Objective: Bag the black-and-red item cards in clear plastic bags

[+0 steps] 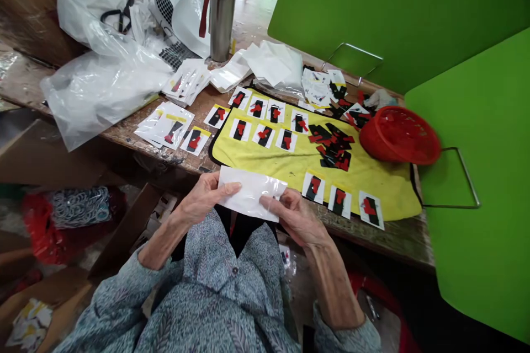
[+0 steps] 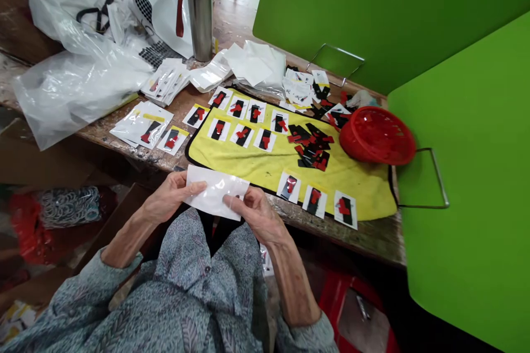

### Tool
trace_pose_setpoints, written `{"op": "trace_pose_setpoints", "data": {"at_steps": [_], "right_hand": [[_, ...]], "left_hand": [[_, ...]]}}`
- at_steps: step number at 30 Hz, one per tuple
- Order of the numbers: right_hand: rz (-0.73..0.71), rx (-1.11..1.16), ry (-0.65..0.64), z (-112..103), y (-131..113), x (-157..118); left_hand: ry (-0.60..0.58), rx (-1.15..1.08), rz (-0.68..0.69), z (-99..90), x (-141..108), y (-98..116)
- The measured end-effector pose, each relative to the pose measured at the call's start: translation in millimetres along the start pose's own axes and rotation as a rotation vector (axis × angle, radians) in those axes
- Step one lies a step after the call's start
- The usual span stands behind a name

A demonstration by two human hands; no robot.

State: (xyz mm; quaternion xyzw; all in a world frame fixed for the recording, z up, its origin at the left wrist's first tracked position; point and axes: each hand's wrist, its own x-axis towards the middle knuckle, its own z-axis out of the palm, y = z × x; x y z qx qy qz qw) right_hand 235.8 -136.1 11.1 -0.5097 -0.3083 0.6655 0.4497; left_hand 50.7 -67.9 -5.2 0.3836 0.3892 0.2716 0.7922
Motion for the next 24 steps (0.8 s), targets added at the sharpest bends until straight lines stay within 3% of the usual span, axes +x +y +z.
{"op": "trace_pose_setpoints", "data": {"at_steps": [4, 9, 11, 14, 16, 19, 24], "right_hand": [[0.035, -0.019, -0.023, -3, 5, 1], [0.019, -0.083, 0.074, 2, 11, 3], [0.019, -0.068, 0.102, 5, 14, 6], [0.010, -0.104, 0.096, 6, 15, 9], [0.020, -0.154, 0.060, 6, 13, 9], [0.038, -0.185, 0.017, 7, 12, 10], [0.042, -0.178, -0.027, 11, 18, 14]], "left_hand": [[0.025, 0.126, 0.102, 4.2, -6, -5], [0.002, 0.234, 0.113, -2.8, -6, -6], [0.104, 0.450, 0.220, -6.4, -6, -5], [0.230, 0.923, 0.532, -6.7, -12, 0], [0.122, 1.201, 0.679, -3.4, -16, 3], [-0.056, 1.375, 0.735, 2.2, -18, 3], [-0.066, 1.350, 0.769, 4.2, -14, -2]]}}
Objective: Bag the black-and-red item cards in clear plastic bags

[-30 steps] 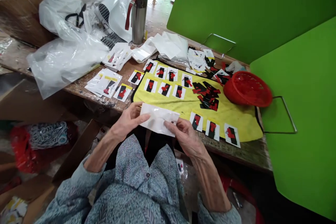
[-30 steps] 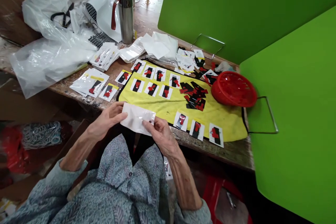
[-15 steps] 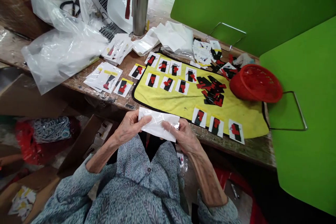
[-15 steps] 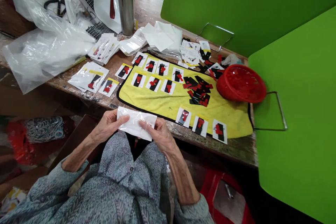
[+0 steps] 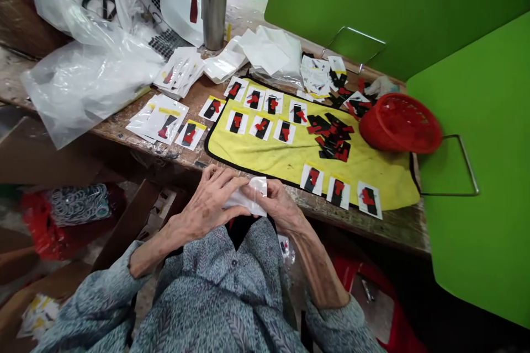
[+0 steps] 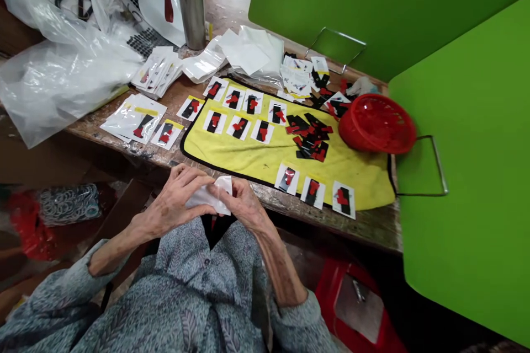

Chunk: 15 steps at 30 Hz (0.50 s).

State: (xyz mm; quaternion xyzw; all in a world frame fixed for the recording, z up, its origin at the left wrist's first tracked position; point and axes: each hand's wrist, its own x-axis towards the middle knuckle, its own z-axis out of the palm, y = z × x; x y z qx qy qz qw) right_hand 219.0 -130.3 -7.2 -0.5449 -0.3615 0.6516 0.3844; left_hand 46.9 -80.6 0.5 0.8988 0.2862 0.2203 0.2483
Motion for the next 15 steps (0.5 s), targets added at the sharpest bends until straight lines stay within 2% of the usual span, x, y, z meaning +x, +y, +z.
{"op": "trace_pose_setpoints", "data": {"at_steps": [3, 5, 7, 9, 10, 12, 15], "right_hand": [[-0.049, -0.036, -0.012, -6, 1, -4], [-0.112, -0.157, 0.059, -24, -1, -10], [-0.213, -0.412, 0.273, -56, -3, -19], [-0.323, -0.751, 0.507, -95, -4, -27], [-0.361, -0.912, 0.558, -113, -4, -30], [-0.365, -1.153, 0.530, -144, -4, -33], [-0.286, -1.347, 0.390, -167, -4, -30]], "left_hand": [[0.045, -0.061, 0.044, 2.0, -2, -4], [0.109, -0.076, 0.042, 2.6, -5, -8], [0.163, -0.076, 0.008, 3.9, -9, -12], [0.165, -0.082, -0.012, 6.4, -11, -16], [0.153, -0.089, -0.014, 7.9, -11, -17], [0.129, -0.102, -0.012, 11.1, -11, -17], [0.107, -0.110, -0.025, 14.9, -10, -15]]}}
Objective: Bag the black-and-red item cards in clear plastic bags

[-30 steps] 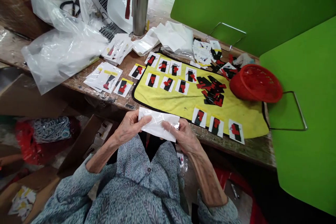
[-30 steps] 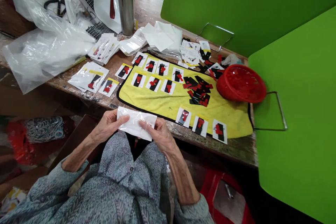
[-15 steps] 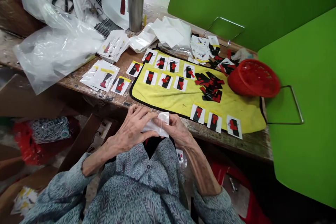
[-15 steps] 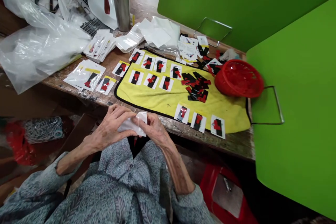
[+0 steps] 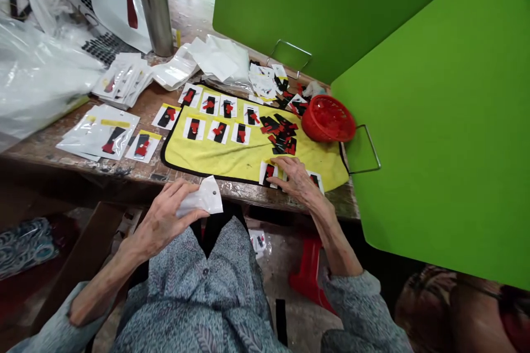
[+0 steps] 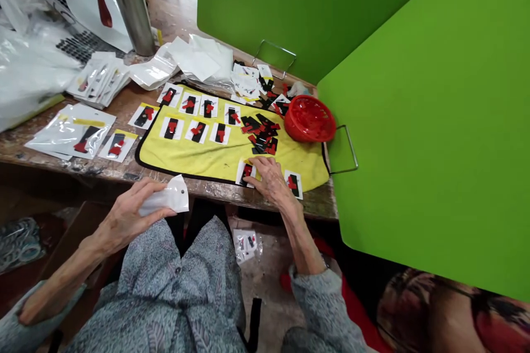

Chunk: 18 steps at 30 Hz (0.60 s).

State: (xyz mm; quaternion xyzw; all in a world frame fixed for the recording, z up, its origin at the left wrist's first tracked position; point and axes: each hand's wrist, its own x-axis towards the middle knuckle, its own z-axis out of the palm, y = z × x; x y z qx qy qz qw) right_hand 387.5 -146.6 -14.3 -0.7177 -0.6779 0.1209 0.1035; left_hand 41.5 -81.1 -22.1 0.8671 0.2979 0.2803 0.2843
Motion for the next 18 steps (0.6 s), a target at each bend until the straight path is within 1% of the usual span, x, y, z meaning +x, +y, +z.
{"op": "trace_pose_setpoints", "data": {"at_steps": [2, 5, 11, 18], "right_hand": [[-0.016, -0.050, -0.077, -1, 3, 4], [-0.020, -0.068, -0.124, -2, 4, 11], [0.031, 0.015, -0.104, -1, 8, 19], [0.089, 0.134, -0.155, -1, 10, 20]], "left_hand": [[-0.010, 0.001, -0.019, 1.6, 1, 1], [-0.031, -0.003, -0.058, 3.2, 3, 3], [-0.021, -0.022, -0.085, 8.1, 8, 7], [-0.022, -0.073, -0.100, 12.2, 13, 10]]}}
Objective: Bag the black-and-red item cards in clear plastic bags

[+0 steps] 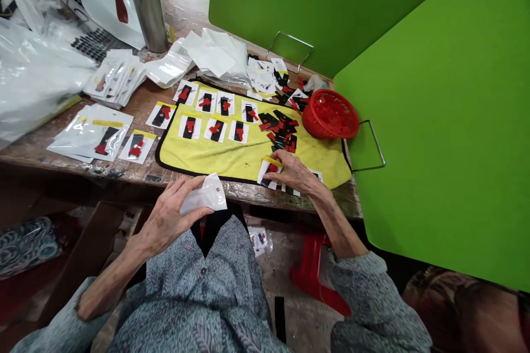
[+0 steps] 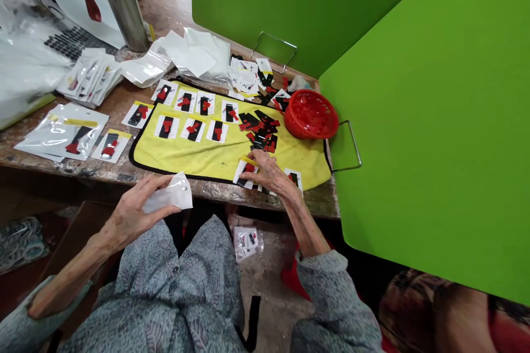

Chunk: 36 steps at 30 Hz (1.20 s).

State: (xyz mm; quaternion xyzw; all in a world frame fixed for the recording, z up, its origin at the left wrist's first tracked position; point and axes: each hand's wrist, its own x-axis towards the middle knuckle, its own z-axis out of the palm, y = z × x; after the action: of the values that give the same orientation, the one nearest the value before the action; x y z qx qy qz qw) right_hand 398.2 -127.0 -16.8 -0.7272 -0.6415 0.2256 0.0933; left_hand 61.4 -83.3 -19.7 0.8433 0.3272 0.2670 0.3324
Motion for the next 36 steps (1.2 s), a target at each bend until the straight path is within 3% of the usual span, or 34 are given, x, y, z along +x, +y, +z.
{"op": "trace_pose_setpoints", "data": {"at_steps": [7, 13, 15, 18, 22, 27, 32, 36], "right_hand": [[-0.013, 0.191, -0.042, -8, -7, -2], [0.116, 0.781, -0.062, -13, -68, -23], [0.117, 0.886, -0.051, -10, -88, -27], [0.049, 0.848, -0.002, -1, -105, -25], [0.001, 0.707, 0.072, 13, -110, -19], [0.061, 0.735, 0.125, 30, -124, -22], [0.140, 0.774, 0.187, 45, -141, -27], [0.201, 0.777, 0.220, 58, -141, -27]], "left_hand": [[0.016, -0.013, 0.006, 4.9, 4, 0], [0.047, -0.041, 0.029, 8.7, 4, -2], [0.052, -0.010, 0.054, 9.0, 4, -2], [0.046, 0.006, 0.082, 8.7, 3, -1], [0.022, 0.017, 0.083, 7.8, 2, 0], [-0.019, 0.010, 0.058, 8.9, 1, 0], [0.031, 0.056, 0.087, 15.1, 1, -1], [0.033, 0.118, 0.095, 20.7, -1, -1]]}}
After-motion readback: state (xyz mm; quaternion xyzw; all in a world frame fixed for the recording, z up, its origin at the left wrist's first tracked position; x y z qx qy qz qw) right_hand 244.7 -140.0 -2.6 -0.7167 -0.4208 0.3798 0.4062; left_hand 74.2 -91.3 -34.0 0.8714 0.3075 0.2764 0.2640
